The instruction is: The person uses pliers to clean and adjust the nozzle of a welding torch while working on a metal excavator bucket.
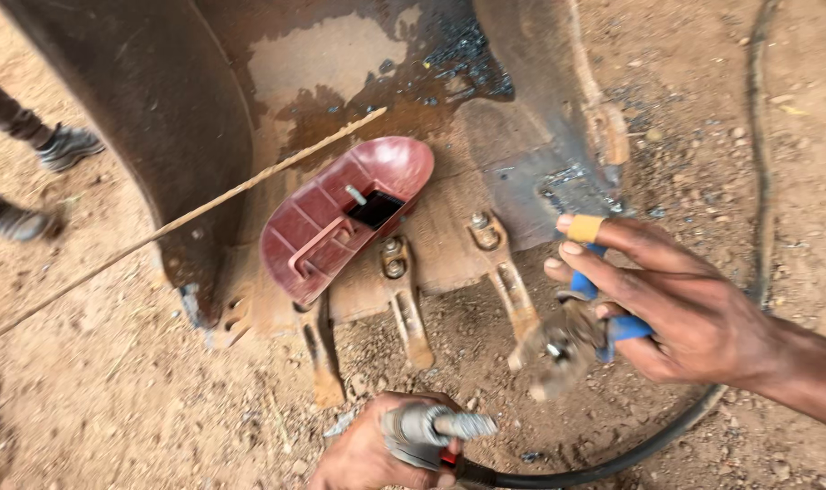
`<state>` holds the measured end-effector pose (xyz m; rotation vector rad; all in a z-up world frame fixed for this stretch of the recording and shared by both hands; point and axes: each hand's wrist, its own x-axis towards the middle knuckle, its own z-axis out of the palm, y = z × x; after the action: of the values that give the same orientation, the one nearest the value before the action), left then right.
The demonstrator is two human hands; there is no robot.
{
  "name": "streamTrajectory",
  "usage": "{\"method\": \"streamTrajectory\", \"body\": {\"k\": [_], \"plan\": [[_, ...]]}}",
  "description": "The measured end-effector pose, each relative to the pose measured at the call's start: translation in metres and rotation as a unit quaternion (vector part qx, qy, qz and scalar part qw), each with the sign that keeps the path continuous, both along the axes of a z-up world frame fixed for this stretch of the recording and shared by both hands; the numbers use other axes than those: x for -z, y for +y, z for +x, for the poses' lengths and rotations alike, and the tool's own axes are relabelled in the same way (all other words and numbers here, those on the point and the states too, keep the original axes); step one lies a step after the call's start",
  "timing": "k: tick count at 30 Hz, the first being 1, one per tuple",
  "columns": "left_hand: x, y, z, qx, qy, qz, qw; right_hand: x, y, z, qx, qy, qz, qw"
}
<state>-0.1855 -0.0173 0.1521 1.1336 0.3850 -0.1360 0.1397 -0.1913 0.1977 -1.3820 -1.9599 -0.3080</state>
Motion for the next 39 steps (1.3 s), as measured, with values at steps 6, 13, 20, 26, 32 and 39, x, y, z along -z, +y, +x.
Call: {"method": "streamTrajectory", "body": {"k": [6, 13, 20, 26, 32, 39], "plan": [[0.007, 0.005, -0.006, 0.068, -0.083, 0.035, 0.994, -0.025, 0.0, -0.017, -0.017, 0.053, -0.046, 0.997], [0.013, 0.006, -0.008, 0.097, -0.103, 0.088, 0.986, -0.042, 0.001, -0.029, -0.009, 0.051, -0.062, 0.997], [0.006, 0.003, -0.008, 0.102, -0.073, 0.07, 0.99, -0.065, 0.008, -0.043, -0.048, -0.003, -0.004, 0.999], [0.004, 0.002, -0.008, 0.113, -0.065, 0.025, 0.991, -0.073, 0.004, -0.046, -0.067, -0.016, -0.004, 0.998], [-0.002, 0.0, -0.004, 0.097, -0.053, 0.012, 0.994, -0.071, 0.003, -0.043, -0.06, -0.019, 0.004, 0.998], [-0.006, -0.001, -0.001, 0.106, -0.06, 0.013, 0.993, -0.071, 0.001, -0.04, -0.057, -0.009, -0.005, 0.998]]}}
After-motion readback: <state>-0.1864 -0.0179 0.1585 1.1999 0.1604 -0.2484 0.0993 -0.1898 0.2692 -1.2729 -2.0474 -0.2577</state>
